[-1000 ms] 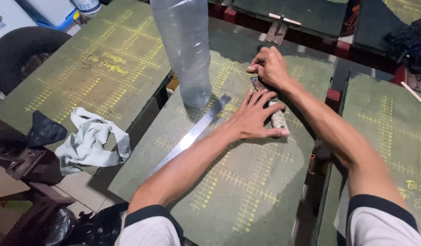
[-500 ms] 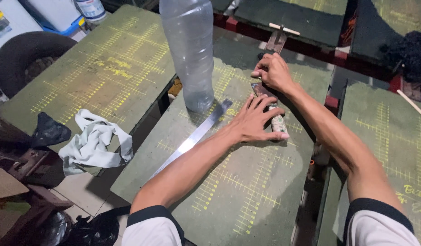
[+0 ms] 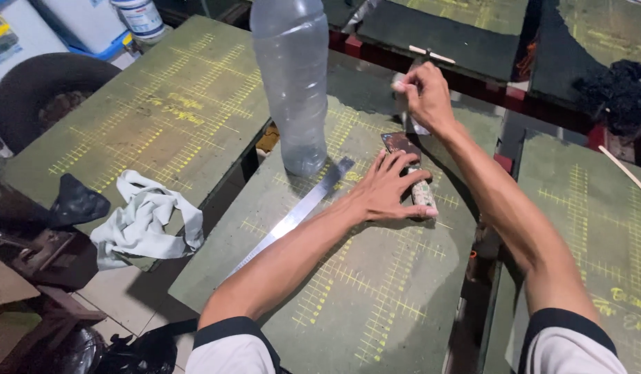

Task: The person repeatedly wipes a green grid-marked workbench surface with a white cloth and scrapes it with a metal scraper. They alternate between wiping and scraping motions across the same area, occasionally adjusting the cloth. The workbench contains a plastic bottle, ruler, and other tools.

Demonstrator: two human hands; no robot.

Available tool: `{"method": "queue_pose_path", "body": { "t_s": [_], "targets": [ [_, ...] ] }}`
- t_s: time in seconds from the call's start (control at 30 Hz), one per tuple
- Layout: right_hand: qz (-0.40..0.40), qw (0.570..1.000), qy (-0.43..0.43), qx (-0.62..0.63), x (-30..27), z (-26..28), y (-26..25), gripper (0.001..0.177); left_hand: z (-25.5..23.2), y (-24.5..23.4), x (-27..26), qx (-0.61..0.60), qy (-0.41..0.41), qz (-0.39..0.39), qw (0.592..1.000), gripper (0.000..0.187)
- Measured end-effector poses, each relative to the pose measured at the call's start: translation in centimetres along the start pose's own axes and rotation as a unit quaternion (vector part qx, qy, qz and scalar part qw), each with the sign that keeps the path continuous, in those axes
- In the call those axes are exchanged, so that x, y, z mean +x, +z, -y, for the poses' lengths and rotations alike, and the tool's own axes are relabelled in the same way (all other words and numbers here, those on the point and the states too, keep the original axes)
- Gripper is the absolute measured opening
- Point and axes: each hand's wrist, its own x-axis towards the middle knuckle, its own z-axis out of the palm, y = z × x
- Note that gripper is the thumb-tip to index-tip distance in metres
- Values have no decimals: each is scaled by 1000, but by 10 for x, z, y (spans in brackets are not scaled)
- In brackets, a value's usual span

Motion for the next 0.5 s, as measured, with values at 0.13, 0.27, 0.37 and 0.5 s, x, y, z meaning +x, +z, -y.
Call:
{"method": "queue_pose_path", "body": {
  "t_s": [0.13, 0.27, 0.37, 0.5],
  "targets": [
    [121, 993, 5, 5, -35, -20, 17, 11, 4, 17, -1, 32, -10, -40, 999, 87],
    [104, 988, -36, -109, -32, -42, 44, 8, 4, 10, 1, 48, -5, -43, 998, 84],
    [55, 980, -15, -191, -27, -61, 52, 10, 3, 13, -2, 43, 4, -46, 998, 84],
    [-57, 994, 20, -89, -7, -57, 28, 13, 10, 18, 1, 26, 10, -59, 998, 84]
  ]
}}
